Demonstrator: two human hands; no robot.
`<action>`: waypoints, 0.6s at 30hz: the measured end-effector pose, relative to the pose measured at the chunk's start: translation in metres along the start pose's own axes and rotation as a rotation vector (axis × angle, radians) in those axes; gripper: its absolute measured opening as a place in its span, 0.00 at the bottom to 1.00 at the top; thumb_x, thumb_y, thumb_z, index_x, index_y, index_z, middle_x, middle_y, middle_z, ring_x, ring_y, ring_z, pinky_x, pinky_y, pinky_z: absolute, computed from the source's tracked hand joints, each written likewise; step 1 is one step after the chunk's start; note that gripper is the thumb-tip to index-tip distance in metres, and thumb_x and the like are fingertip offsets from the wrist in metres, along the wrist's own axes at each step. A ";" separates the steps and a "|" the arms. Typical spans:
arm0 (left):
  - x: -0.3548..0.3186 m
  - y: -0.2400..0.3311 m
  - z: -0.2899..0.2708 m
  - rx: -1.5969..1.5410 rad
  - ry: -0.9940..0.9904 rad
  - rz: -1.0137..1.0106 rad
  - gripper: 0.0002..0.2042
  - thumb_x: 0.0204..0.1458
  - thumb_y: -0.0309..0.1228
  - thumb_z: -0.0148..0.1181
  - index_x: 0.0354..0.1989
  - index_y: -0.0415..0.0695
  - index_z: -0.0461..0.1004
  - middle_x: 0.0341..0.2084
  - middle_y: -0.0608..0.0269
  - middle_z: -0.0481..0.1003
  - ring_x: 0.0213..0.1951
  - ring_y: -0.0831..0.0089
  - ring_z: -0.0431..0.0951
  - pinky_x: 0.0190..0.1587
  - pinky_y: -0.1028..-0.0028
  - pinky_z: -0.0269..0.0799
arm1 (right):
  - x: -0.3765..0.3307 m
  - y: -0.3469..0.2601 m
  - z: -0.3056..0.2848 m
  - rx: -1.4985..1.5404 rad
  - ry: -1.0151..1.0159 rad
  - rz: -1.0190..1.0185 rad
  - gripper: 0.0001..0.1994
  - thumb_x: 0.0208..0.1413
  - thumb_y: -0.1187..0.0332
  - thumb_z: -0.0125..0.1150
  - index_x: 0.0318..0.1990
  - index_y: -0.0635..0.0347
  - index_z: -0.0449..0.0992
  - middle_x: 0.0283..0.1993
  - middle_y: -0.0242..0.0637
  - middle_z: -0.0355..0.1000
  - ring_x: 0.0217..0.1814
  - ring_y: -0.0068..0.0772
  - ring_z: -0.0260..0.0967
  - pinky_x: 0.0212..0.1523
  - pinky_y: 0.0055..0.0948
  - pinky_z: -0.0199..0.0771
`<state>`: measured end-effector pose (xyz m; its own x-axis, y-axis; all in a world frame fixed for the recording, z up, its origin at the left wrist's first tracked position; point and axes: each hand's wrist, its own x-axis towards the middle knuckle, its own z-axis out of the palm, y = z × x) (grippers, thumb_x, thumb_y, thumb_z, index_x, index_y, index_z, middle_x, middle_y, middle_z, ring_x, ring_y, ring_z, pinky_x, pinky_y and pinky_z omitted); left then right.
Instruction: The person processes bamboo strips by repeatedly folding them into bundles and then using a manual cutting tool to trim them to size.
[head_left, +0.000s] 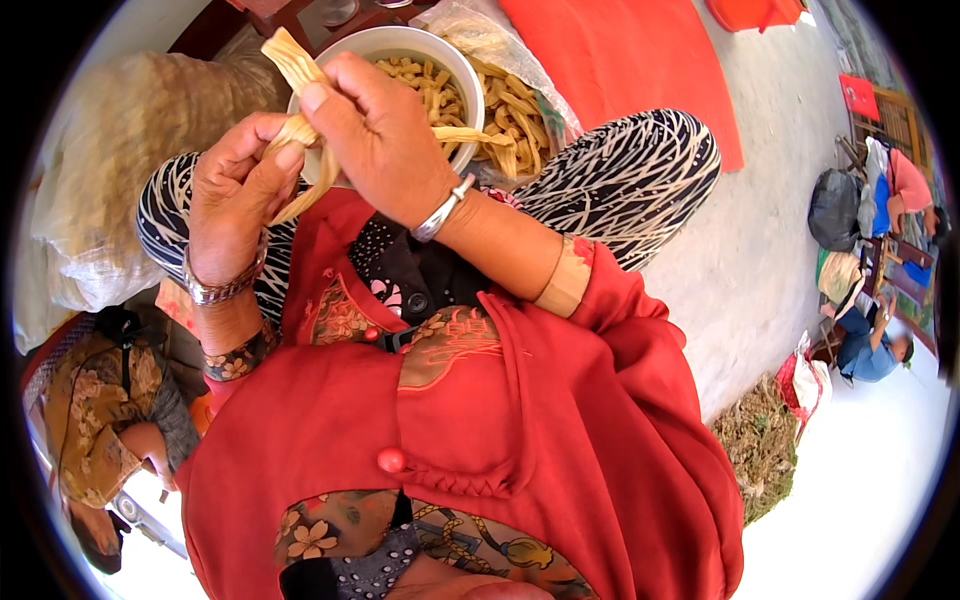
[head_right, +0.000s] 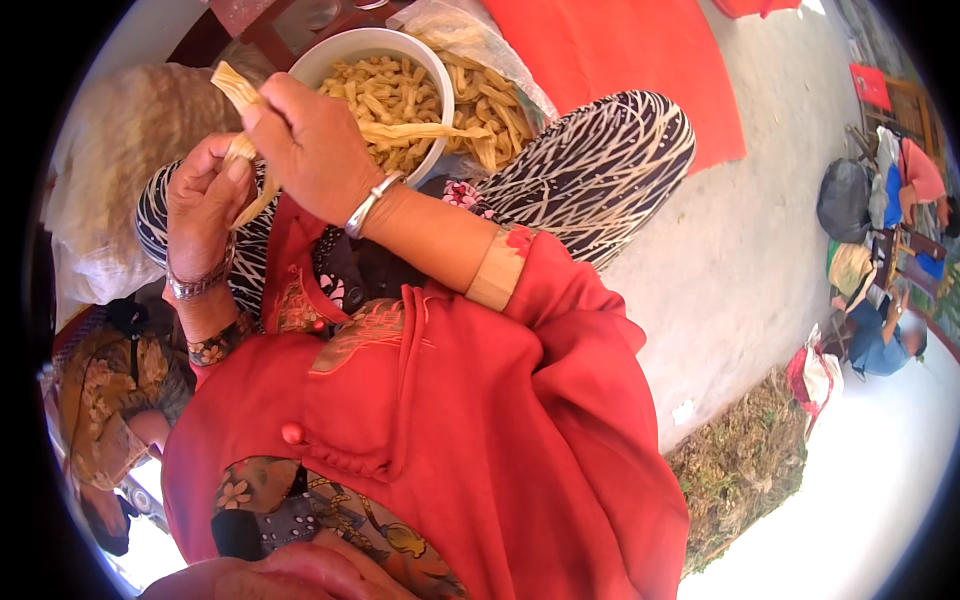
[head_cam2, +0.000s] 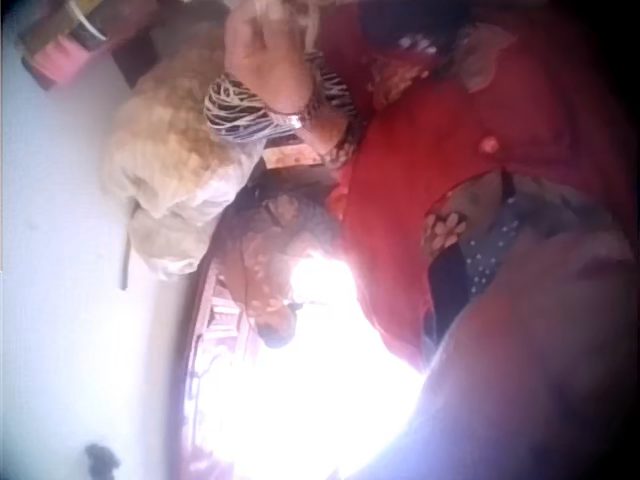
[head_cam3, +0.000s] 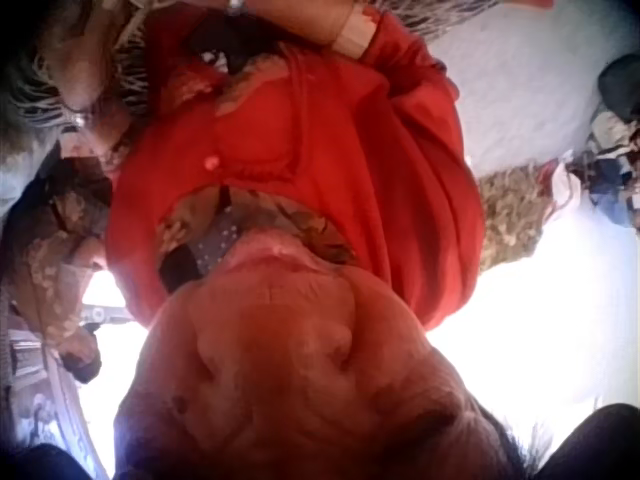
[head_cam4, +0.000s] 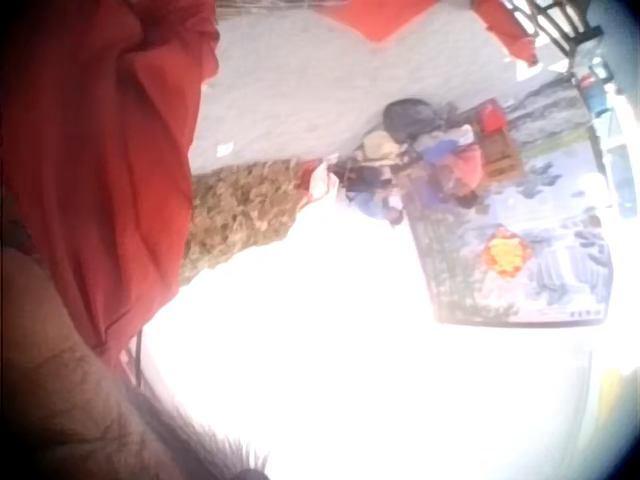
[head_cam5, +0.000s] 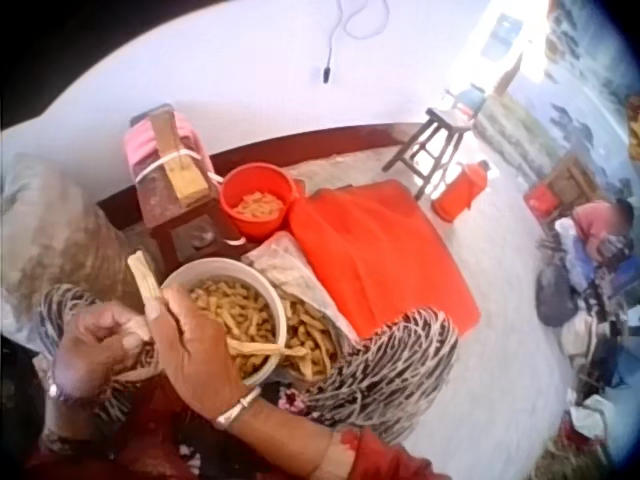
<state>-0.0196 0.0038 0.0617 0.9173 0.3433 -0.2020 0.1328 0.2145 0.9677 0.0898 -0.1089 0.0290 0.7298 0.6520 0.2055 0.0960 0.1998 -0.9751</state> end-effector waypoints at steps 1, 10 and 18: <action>0.001 0.001 0.002 0.152 0.039 0.123 0.06 0.53 0.22 0.53 0.39 0.36 0.72 0.23 0.71 0.67 0.20 0.89 0.58 0.21 0.86 0.52 | 0.000 0.002 -0.002 -0.003 -0.043 0.043 0.13 0.57 0.64 0.51 0.25 0.63 0.66 0.17 0.34 0.60 0.19 0.22 0.57 0.20 0.26 0.58; 0.005 -0.012 0.004 0.941 0.152 0.651 0.07 0.48 0.21 0.58 0.36 0.40 0.74 0.39 0.57 0.73 0.30 0.67 0.74 0.34 0.76 0.71 | 0.002 0.016 -0.023 -0.086 -0.391 0.131 0.21 0.58 0.55 0.45 0.22 0.64 0.72 0.16 0.36 0.64 0.19 0.28 0.61 0.24 0.29 0.63; 0.004 -0.028 -0.005 0.093 0.055 0.092 0.09 0.55 0.25 0.54 0.43 0.39 0.71 0.36 0.66 0.75 0.34 0.82 0.74 0.35 0.80 0.70 | -0.003 0.020 -0.029 -0.222 -0.346 -0.109 0.17 0.59 0.53 0.52 0.34 0.61 0.70 0.22 0.38 0.69 0.23 0.35 0.68 0.27 0.29 0.67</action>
<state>-0.0213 0.0039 0.0331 0.9057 0.4074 -0.1169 0.0854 0.0948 0.9918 0.1086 -0.1282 0.0067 0.4408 0.8503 0.2875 0.3315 0.1435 -0.9325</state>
